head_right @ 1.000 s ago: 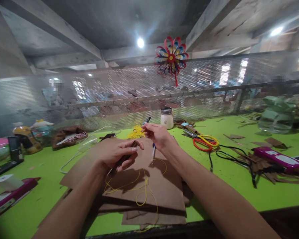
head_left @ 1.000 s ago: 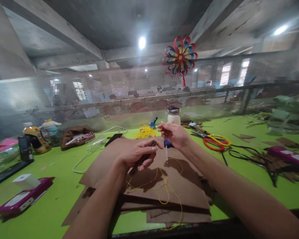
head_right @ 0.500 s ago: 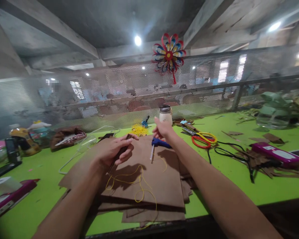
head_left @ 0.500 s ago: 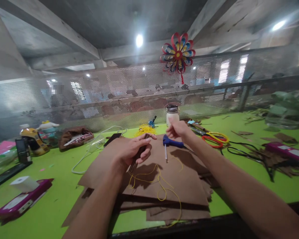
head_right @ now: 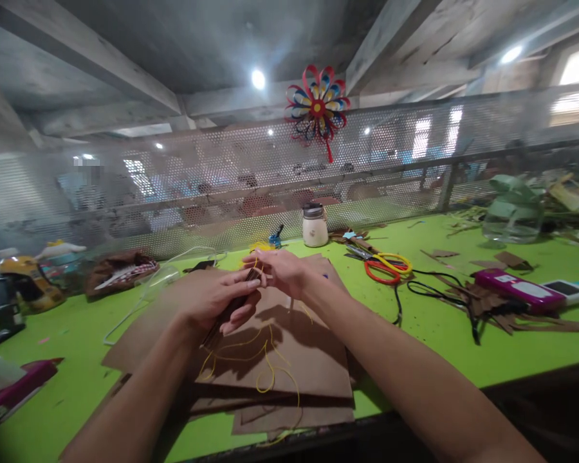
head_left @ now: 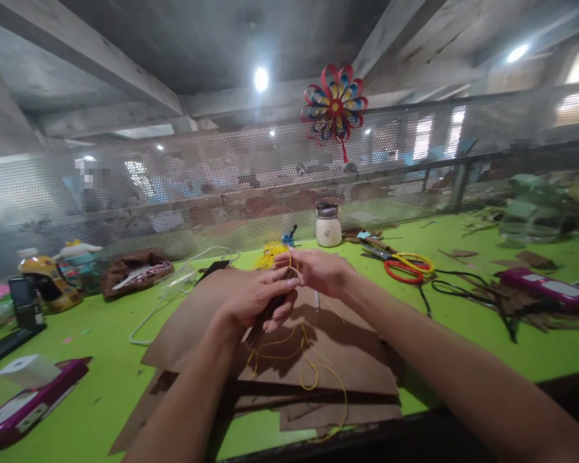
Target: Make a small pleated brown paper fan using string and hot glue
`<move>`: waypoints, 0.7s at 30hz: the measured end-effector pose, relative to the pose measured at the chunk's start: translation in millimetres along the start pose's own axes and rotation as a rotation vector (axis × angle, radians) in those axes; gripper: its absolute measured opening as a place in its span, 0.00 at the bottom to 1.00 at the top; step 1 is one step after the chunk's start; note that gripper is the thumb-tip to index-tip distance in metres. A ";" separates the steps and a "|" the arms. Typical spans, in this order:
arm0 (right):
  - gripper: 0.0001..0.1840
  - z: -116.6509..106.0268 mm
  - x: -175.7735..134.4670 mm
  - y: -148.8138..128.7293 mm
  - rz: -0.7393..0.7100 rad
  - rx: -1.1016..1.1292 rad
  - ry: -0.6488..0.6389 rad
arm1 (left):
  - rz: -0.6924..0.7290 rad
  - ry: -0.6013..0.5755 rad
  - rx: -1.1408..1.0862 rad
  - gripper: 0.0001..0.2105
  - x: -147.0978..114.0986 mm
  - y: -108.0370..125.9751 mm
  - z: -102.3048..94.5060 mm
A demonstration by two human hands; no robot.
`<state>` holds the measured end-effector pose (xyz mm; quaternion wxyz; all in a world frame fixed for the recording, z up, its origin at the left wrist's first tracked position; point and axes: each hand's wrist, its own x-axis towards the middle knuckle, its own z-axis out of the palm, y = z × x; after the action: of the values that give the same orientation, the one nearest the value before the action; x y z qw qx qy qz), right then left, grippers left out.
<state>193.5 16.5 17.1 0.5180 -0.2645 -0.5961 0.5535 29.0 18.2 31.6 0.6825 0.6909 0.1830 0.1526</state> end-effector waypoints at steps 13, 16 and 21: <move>0.25 0.7 -7.6 -36.6 -0.139 0.212 0.244 | 0.010 -0.122 -0.137 0.08 11.7 -12.3 13.2; 0.26 -3.9 -6.0 -34.1 -0.288 -0.107 0.333 | -0.025 -0.134 -0.136 0.09 12.1 -12.2 16.6; 0.26 -34.8 -3.4 -31.7 -0.565 -0.757 0.605 | -0.055 -0.114 -0.108 0.10 11.4 -9.6 15.6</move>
<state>234.4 19.0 40.4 0.6630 -0.4090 -0.6258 0.0400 45.9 9.7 21.2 0.7322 0.6552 0.1543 0.1036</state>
